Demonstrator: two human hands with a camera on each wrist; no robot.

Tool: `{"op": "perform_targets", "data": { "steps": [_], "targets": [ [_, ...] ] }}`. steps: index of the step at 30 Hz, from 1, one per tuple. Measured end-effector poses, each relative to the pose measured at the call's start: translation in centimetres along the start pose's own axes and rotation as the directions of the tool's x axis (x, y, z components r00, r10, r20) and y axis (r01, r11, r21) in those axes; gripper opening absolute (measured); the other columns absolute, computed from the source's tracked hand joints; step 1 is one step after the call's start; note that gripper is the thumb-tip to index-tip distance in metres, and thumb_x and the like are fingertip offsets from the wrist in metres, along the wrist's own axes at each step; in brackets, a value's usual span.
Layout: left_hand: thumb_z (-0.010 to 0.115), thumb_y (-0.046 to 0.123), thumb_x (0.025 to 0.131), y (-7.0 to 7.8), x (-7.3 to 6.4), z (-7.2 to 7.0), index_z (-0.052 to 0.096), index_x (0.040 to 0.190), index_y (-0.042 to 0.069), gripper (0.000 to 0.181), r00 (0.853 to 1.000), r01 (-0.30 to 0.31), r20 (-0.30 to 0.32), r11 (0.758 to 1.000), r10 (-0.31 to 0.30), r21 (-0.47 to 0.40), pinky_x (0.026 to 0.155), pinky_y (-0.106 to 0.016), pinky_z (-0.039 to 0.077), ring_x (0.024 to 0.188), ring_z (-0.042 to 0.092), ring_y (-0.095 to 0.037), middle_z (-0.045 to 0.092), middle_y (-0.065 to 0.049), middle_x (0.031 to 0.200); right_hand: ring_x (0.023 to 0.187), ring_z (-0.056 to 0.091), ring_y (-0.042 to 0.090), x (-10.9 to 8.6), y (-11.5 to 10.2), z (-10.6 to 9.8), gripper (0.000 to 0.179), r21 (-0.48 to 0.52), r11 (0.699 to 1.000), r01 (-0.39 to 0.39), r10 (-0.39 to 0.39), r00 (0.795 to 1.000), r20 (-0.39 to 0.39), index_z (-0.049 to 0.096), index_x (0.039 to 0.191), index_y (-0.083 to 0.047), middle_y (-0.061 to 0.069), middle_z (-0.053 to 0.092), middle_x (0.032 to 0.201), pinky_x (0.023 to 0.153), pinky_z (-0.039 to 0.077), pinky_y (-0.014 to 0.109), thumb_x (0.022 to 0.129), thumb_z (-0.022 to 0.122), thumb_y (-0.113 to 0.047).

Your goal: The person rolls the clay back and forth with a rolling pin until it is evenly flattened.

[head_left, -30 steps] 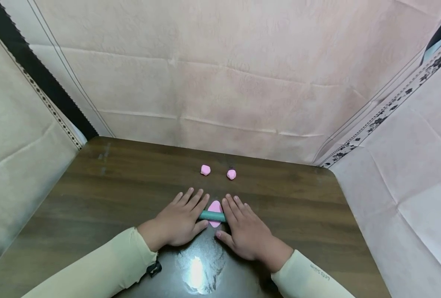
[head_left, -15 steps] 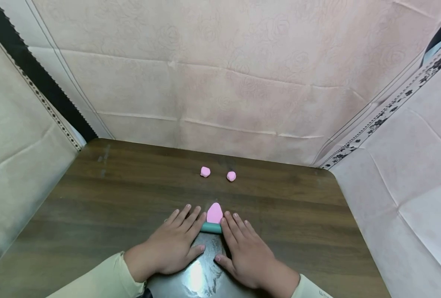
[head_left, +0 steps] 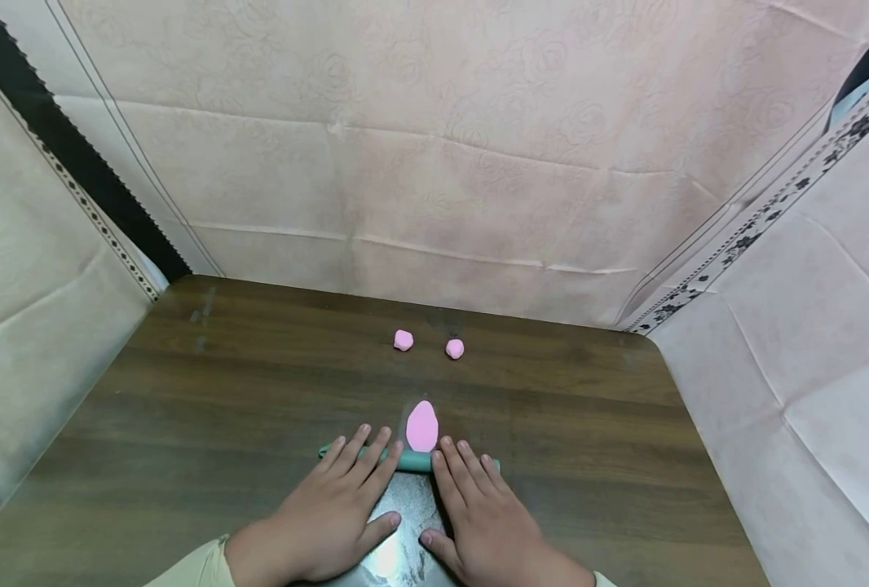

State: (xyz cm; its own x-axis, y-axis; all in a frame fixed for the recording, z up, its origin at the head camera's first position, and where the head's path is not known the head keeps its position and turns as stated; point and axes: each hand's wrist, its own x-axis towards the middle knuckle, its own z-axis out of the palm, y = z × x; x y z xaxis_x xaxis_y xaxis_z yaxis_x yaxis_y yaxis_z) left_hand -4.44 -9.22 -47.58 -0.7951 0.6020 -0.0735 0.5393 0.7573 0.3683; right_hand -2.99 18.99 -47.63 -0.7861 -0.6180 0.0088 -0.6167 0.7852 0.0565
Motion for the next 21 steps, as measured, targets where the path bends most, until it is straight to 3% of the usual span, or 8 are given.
{"op": "perform_targets", "data": {
  "steps": [5, 11, 21],
  "targets": [
    [0.044, 0.064, 0.117, -0.5, 0.9, 0.3, 0.021, 0.181, 0.014, 0.084, 1.000, 0.003, -0.027, 1.000, -0.003, -0.001, 0.138, -0.069, 0.020, 0.176, 0.010, -0.043, 0.016, -0.013, 0.190, 0.174, 0.027, 0.039, 0.7, 0.3, 0.2, 0.089, 0.033, 0.999, -0.028, 0.027, 0.999, 0.037, 0.025, 0.179, -0.004, 0.019, 0.021, 0.188, 0.134, 0.039, 0.058, 0.117, 0.040, -0.066],
    [0.042, 0.063, 0.118, -1.9, 3.5, 0.3, 0.021, 0.182, 0.015, 0.083, 0.999, 0.012, -0.050, 1.000, -0.010, 0.026, 0.139, -0.069, 0.016, 0.176, 0.011, -0.044, 0.017, -0.014, 0.189, 0.177, 0.014, 0.039, 2.9, 1.6, 0.2, 0.088, 0.112, 0.989, -0.091, 0.081, 0.992, 0.097, 0.020, 0.180, -0.006, 0.017, 0.013, 0.190, 0.139, 0.028, 0.060, 0.118, 0.039, -0.065],
    [0.039, 0.063, 0.118, -3.1, 6.2, -0.4, 0.023, 0.181, 0.015, 0.080, 0.998, 0.035, -0.047, 0.998, -0.033, 0.046, 0.140, -0.069, 0.013, 0.176, 0.009, -0.045, 0.017, -0.014, 0.189, 0.177, 0.010, 0.041, 5.3, 2.9, 0.2, 0.088, 0.167, 0.975, -0.147, 0.126, 0.983, 0.131, 0.016, 0.181, -0.005, 0.018, 0.011, 0.190, 0.140, 0.021, 0.063, 0.118, 0.040, -0.063]
  ]
}}
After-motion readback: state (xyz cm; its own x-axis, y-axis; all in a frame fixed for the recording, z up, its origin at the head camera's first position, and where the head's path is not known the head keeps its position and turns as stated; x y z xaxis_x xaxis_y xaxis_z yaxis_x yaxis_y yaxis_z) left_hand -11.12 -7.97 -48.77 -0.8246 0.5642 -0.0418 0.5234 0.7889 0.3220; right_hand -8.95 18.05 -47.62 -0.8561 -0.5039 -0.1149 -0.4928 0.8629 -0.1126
